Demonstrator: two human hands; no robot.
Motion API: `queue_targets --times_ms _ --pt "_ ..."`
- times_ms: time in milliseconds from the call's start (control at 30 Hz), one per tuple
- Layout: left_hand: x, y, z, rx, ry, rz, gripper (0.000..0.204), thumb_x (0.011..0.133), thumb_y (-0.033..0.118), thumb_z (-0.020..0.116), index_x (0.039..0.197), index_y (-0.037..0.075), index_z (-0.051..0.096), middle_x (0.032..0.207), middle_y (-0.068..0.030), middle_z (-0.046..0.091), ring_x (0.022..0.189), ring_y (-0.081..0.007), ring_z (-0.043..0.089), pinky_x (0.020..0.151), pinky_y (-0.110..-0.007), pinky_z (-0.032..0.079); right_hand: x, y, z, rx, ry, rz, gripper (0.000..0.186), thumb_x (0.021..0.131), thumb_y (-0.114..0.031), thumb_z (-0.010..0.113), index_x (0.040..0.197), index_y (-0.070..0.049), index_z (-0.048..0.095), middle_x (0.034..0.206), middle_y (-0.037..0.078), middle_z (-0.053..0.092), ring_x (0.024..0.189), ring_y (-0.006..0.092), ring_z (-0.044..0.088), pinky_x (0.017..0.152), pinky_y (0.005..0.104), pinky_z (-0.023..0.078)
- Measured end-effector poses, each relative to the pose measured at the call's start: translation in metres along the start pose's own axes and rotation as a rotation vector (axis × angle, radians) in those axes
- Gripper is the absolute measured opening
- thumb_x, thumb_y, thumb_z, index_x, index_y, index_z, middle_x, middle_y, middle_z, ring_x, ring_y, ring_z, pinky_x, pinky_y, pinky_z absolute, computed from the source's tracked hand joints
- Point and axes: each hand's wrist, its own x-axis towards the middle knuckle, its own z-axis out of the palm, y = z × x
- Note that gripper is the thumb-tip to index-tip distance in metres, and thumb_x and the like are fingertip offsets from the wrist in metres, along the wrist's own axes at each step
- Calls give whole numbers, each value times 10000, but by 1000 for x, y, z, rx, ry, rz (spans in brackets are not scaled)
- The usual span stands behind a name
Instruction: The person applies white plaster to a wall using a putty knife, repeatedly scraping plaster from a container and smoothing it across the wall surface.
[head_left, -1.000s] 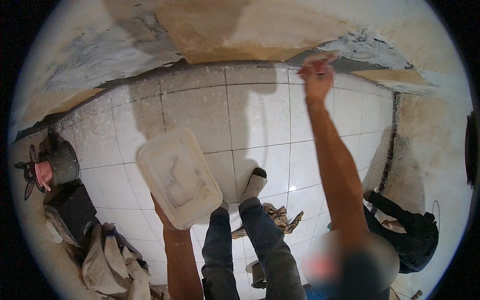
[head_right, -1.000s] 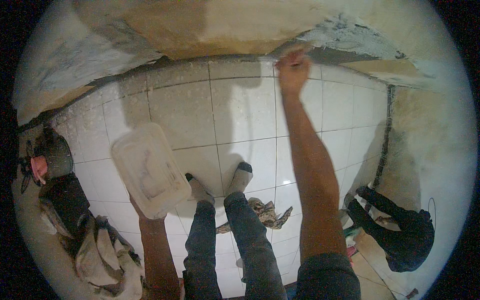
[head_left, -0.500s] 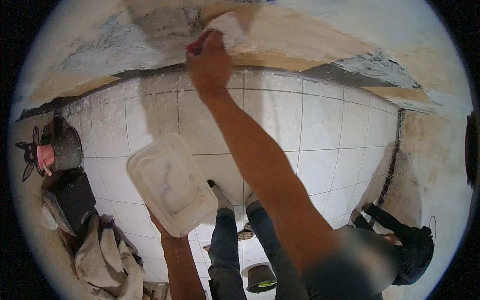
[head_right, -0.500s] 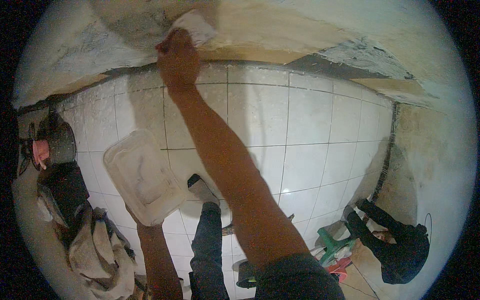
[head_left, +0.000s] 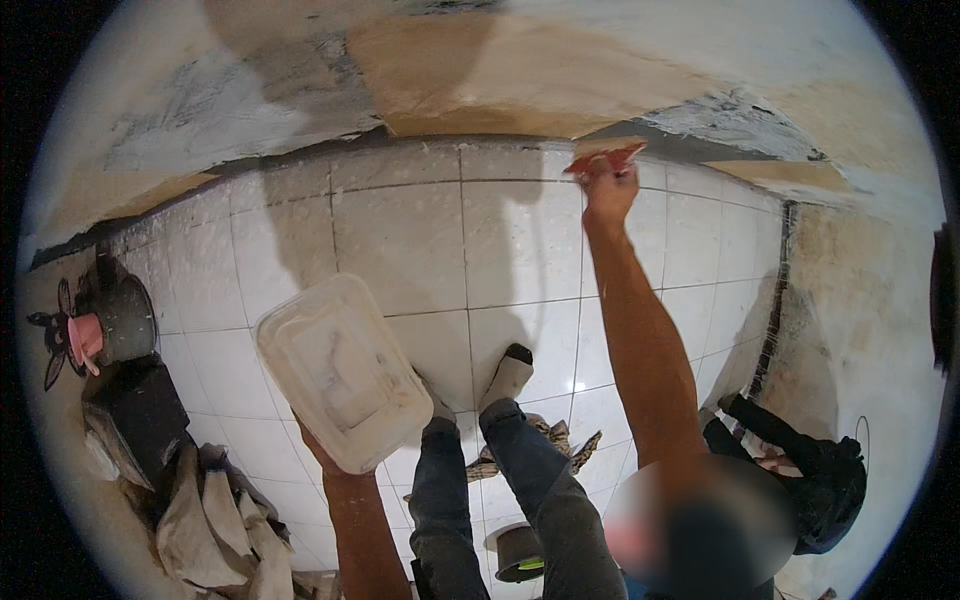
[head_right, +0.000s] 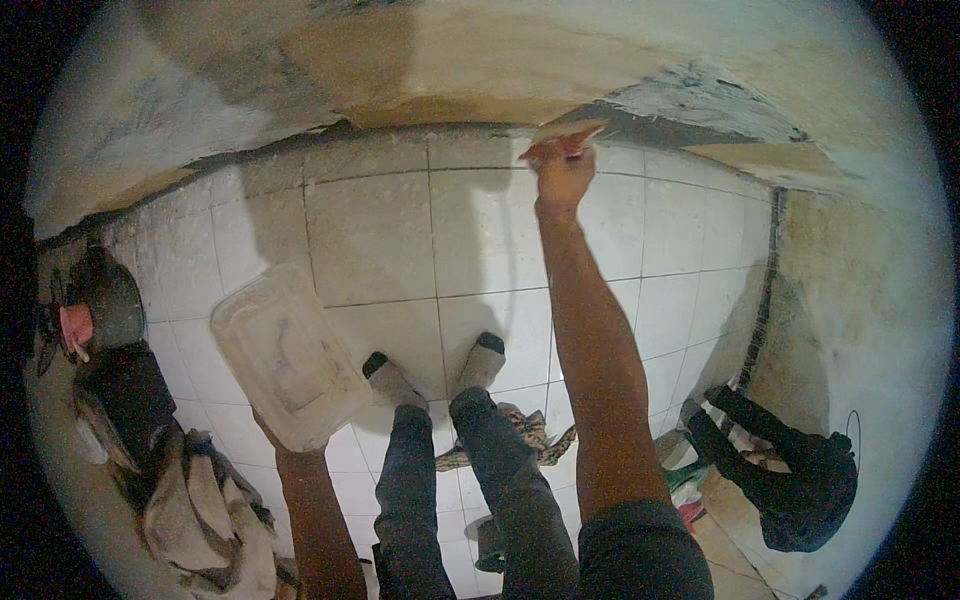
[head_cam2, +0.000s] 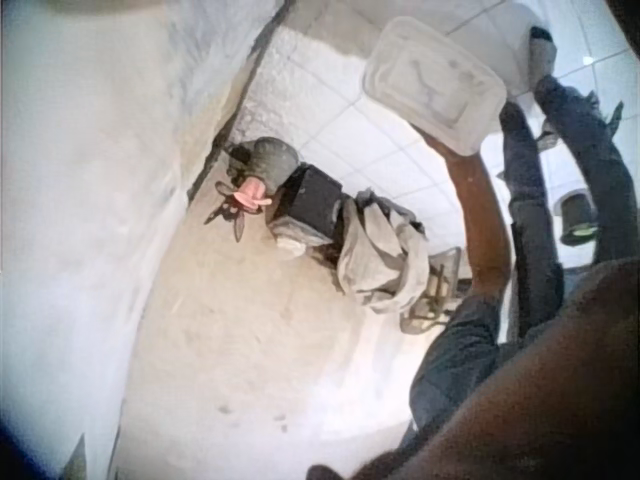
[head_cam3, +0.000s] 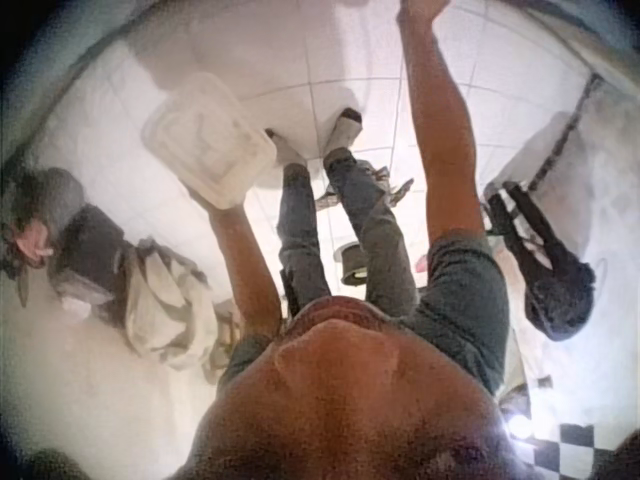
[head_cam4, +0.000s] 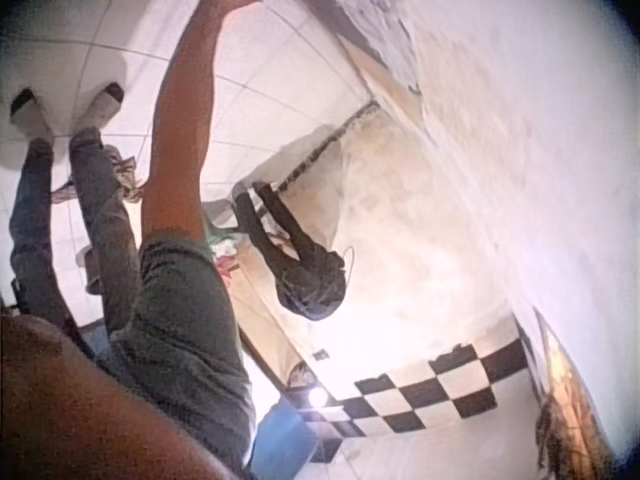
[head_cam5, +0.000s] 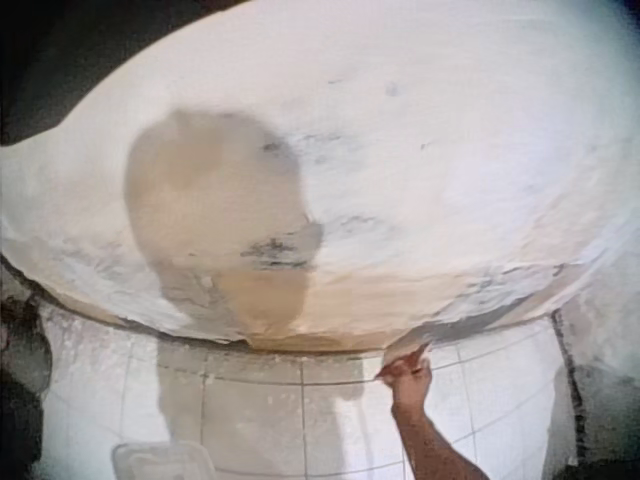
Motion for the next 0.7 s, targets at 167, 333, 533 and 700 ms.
queue_targets --times_ms 167,333,533,700 --pt "6 -16 42 29 14 -40 615 938 478 435 1433 126 337 1405 -104 425 1242 -334 463 968 -540 466 78 11 33 -582 156 -238 218 785 -43 628 966 18 522 897 161 590 774 277 624 649 378 538" --pt "2 -19 39 35 -1 -35 610 943 474 426 1427 112 344 1397 -110 431 1238 -334 466 967 -535 466 -66 15 101 -750 -401 -73 285 746 -128 668 952 -28 497 857 187 607 834 398 605 715 458 487" --pt "8 -59 47 37 26 -86 585 960 459 394 1418 97 351 1372 -116 446 1223 -324 476 954 -520 477 14 62 -68 -270 -167 -77 267 869 -172 580 1059 3 510 1012 178 585 896 270 605 716 399 522" --pt "9 -66 -10 270 75 51 563 973 452 369 1414 103 356 1359 -117 452 1213 -308 485 938 -504 490 74 45 -88 -426 130 -101 155 881 -154 563 910 -9 514 875 154 585 807 249 607 729 367 499"
